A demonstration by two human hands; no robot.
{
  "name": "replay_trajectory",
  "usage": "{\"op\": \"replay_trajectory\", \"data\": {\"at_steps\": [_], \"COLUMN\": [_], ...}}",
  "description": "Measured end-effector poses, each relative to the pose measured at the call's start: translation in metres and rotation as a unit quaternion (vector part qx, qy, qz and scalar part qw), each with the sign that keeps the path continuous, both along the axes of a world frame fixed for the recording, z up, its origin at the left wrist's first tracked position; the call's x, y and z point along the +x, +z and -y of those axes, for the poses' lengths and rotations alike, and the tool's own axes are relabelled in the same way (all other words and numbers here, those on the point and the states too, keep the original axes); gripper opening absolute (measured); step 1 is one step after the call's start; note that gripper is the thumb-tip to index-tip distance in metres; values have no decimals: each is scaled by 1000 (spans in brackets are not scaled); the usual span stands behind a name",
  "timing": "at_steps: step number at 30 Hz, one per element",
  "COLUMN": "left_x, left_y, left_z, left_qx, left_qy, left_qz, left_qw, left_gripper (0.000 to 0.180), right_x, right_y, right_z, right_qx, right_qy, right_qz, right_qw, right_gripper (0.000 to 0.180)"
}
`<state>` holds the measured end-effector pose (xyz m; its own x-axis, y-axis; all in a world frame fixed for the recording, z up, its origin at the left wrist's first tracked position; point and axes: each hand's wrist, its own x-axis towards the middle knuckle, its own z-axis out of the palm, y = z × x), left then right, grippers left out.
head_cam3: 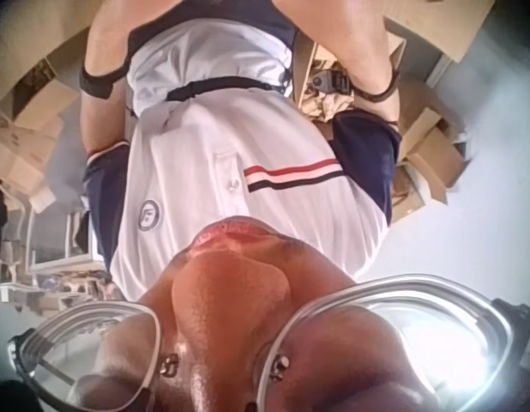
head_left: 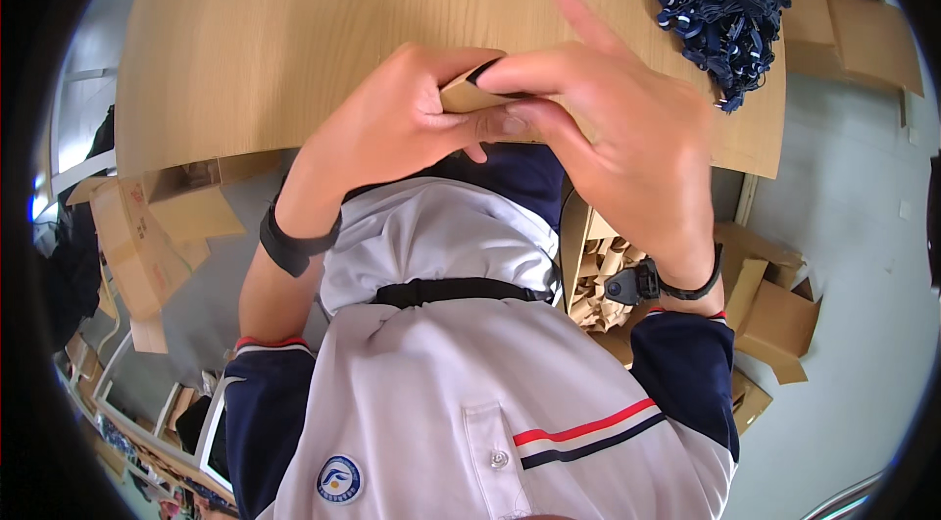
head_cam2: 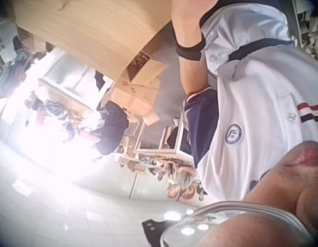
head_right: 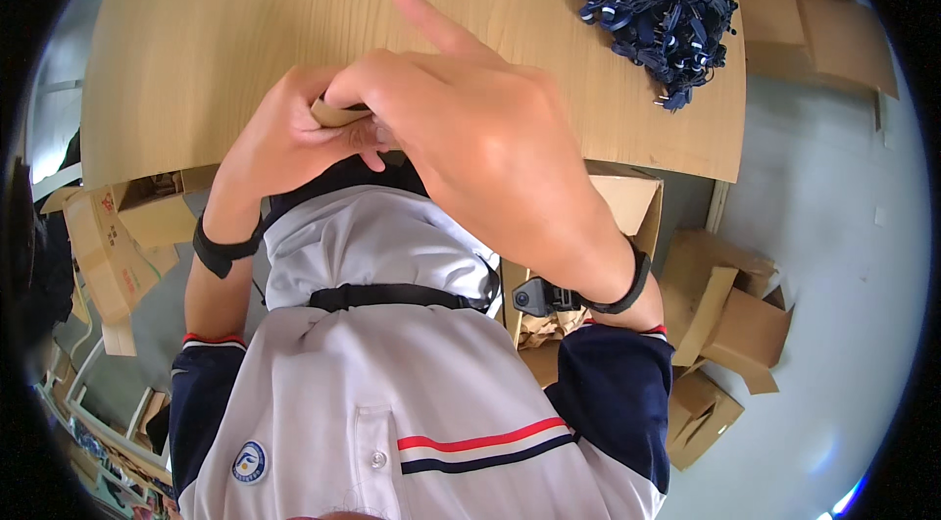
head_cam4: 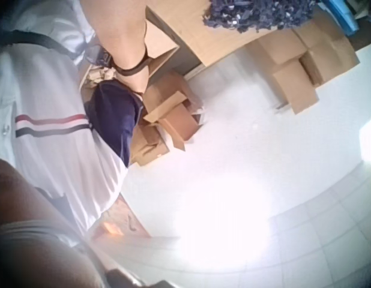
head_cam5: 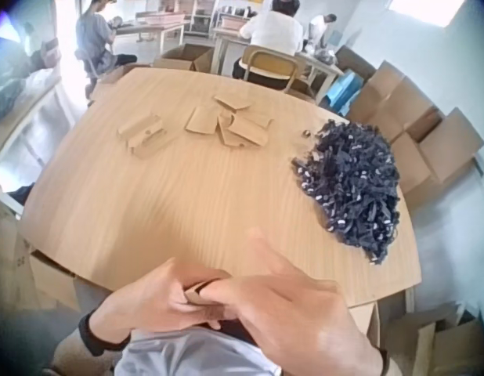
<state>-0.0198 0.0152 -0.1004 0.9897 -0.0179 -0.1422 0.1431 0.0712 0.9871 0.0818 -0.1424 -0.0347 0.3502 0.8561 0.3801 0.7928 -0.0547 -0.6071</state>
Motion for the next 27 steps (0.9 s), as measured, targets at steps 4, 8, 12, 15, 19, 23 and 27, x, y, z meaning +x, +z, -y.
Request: {"op": "replay_trajectory", "data": {"at_steps": [4,8,12,15,19,23,27], "left_x": [2,6,17,34,29,25,28], "left_y": [-8,5,13,31,47,51,37], "left_z": [-5,8,22,21,26,38,43], "left_qx": [-27,-233,-330,-428,-87,336,267], "left_qy": [-21,41,179,139,229,288,354], "left_qz": [13,28,134,61,86,402,409], "left_qw": [999,971,917,891,966,802,798], "left_gripper": [41,35,46,47,46,36,20], "right_x": [7,20,5,3,3,-8,-13], "right_y": [-6,1,-14,-27,-26,-22,-20], "right_z": [3,14,13,-2,2,-3,-5], "right_qx": [-57,115,73,170,236,308,354], "right_qy": [1,-65,-45,-25,-58,-85,-110], "right_qz": [-31,-17,-54,46,-9,-190,-256], "right_qw": [998,991,995,984,970,928,893], "right_gripper": [19,30,37,34,26,19,19]}}
